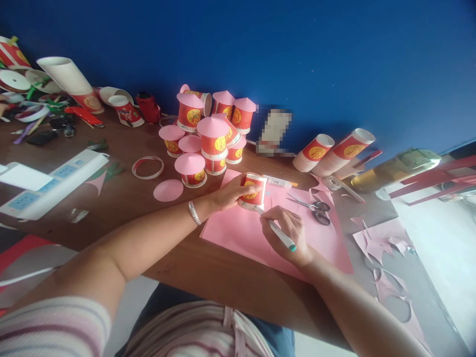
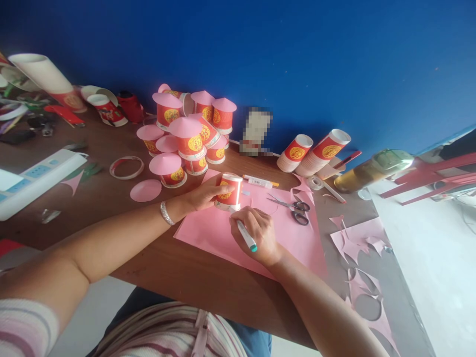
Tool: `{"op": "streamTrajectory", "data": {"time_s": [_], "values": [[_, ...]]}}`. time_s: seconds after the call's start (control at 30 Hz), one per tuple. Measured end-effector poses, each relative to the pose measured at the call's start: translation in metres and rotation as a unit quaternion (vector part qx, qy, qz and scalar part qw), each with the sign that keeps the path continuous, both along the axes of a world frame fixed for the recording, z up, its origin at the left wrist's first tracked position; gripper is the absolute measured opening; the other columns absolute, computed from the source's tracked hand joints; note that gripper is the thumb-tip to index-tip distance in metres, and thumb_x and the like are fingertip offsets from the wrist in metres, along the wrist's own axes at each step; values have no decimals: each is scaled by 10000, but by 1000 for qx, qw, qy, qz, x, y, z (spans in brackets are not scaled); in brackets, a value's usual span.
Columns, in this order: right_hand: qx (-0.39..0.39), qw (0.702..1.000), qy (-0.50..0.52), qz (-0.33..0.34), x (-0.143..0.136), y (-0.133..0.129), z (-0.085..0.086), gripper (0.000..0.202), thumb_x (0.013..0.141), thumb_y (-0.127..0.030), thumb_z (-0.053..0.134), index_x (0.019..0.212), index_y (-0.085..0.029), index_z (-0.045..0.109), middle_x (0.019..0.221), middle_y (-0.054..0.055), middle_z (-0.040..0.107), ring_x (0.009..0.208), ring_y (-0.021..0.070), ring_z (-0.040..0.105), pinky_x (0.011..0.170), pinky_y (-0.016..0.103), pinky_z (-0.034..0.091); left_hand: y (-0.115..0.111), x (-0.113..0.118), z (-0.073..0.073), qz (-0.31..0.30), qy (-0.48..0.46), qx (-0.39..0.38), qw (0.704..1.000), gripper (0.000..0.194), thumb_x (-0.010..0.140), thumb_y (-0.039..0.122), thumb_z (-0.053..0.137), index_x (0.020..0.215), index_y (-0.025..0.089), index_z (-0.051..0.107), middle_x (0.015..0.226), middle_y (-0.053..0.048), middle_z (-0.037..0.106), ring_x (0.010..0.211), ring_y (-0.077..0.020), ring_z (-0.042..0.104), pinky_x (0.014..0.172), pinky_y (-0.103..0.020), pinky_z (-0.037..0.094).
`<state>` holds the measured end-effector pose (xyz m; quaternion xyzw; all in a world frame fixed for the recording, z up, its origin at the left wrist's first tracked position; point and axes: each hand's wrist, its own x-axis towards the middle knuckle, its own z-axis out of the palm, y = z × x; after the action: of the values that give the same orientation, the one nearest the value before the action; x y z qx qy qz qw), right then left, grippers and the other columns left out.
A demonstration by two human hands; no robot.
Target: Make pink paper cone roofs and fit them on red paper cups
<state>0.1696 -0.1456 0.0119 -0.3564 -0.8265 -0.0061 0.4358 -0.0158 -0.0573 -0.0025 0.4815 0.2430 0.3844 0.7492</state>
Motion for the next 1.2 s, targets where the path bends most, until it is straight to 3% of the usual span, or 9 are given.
{"op": "streamTrajectory", "data": {"time_s": [0.4, 0.73, 1.2], "values": [[-12, 1000, 5, -4, 1, 3, 1, 155, 928, -86, 576, 883, -235, 566, 698, -28, 636, 574, 118, 603, 583, 241, 493, -2, 1, 5, -7, -2, 3, 1000, 346, 790, 388, 813, 963, 155, 624, 887, -19, 643, 805, -129, 626, 701, -235, 503], [-3, 1000, 2, -25, 2, 3, 2, 170, 903, -67, 565, 859, -231, 547, 687, -31, 623, 553, 115, 568, 561, 236, 453, -3, 1, 9, 4, 3, -19, 1000, 448, 730, 397, 856, 1012, 154, 606, 902, -23, 654, 818, -143, 639, 736, -260, 512], [-2, 999, -6, -45, 1, 1, 2, 185, 897, -64, 546, 825, -234, 543, 661, -32, 622, 542, 113, 569, 551, 241, 450, -3, 1, 8, 7, -1, -10, 1000, 390, 746, 392, 842, 961, 156, 618, 869, -8, 629, 791, -123, 615, 705, -242, 496]]}}
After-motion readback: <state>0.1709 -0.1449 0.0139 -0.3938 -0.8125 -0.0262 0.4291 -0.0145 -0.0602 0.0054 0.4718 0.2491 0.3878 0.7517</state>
